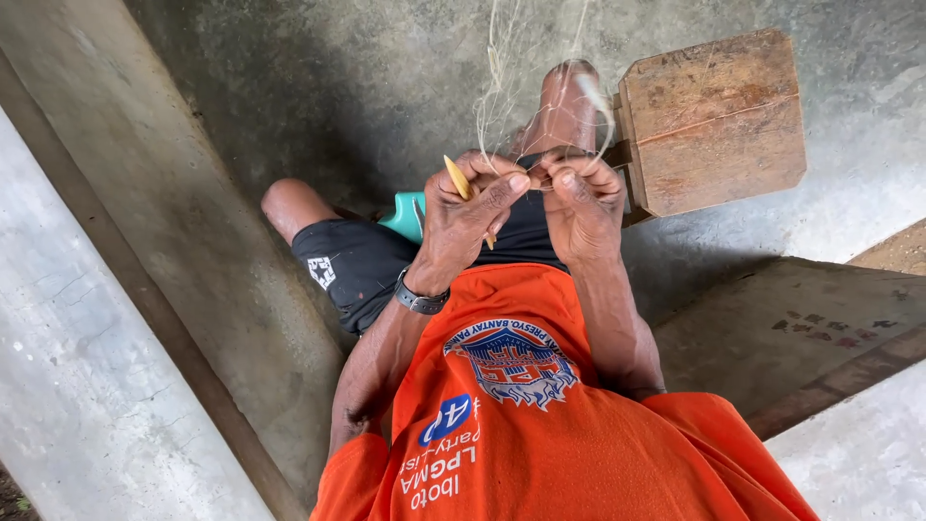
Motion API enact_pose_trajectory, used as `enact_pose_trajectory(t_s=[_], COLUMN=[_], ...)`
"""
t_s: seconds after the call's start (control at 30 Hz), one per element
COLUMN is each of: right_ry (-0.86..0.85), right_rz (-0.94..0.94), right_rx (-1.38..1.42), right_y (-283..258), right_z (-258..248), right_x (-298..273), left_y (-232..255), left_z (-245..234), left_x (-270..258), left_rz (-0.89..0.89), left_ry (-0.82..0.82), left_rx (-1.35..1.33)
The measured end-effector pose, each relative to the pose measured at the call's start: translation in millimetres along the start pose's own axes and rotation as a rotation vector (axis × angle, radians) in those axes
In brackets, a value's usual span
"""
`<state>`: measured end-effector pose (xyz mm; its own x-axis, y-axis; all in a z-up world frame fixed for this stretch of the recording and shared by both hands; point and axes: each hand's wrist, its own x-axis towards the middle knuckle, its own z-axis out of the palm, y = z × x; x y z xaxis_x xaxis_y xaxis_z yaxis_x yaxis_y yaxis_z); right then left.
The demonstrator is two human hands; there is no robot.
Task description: Weaving a fishing net by hand using a wooden shuttle and a gauge to create uniform mesh.
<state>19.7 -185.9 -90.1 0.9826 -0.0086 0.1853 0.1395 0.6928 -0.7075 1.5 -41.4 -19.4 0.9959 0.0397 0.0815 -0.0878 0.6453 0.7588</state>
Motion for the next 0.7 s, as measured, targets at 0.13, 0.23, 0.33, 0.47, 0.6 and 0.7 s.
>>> enact_pose_trajectory(t_s=[0.13,0.23,0.33,0.47,0.6,0.7], right_ry=[0.065,0.076,0.083,0.127,0.159,0.182], right_rz=[-0.007,-0.083,-0.124,-0.205,-0.258,-0.282], right_rx=[0.068,0.027,-0.043,-0.092,-0.157,-0.163], right_y=[-12,-19,-18,-17,-19,-16], right_z=[20,28,26,22,18,17], right_x=[-4,-2,-1,-1,-3,2], left_y=[-4,-5,2,2,7,2], left_z=[7,11,18,21,25,21], left_x=[4,3,2,3,3,1], left_rz=[-0.067,-0.068,-0.099,-0.163,-0.229,-0.24], left_ry=[0.033,0.046,0.062,0.102,0.108,0.078], left_rx=[-0.047,-0.029,-0.007,-0.034,-0.047,-0.05])
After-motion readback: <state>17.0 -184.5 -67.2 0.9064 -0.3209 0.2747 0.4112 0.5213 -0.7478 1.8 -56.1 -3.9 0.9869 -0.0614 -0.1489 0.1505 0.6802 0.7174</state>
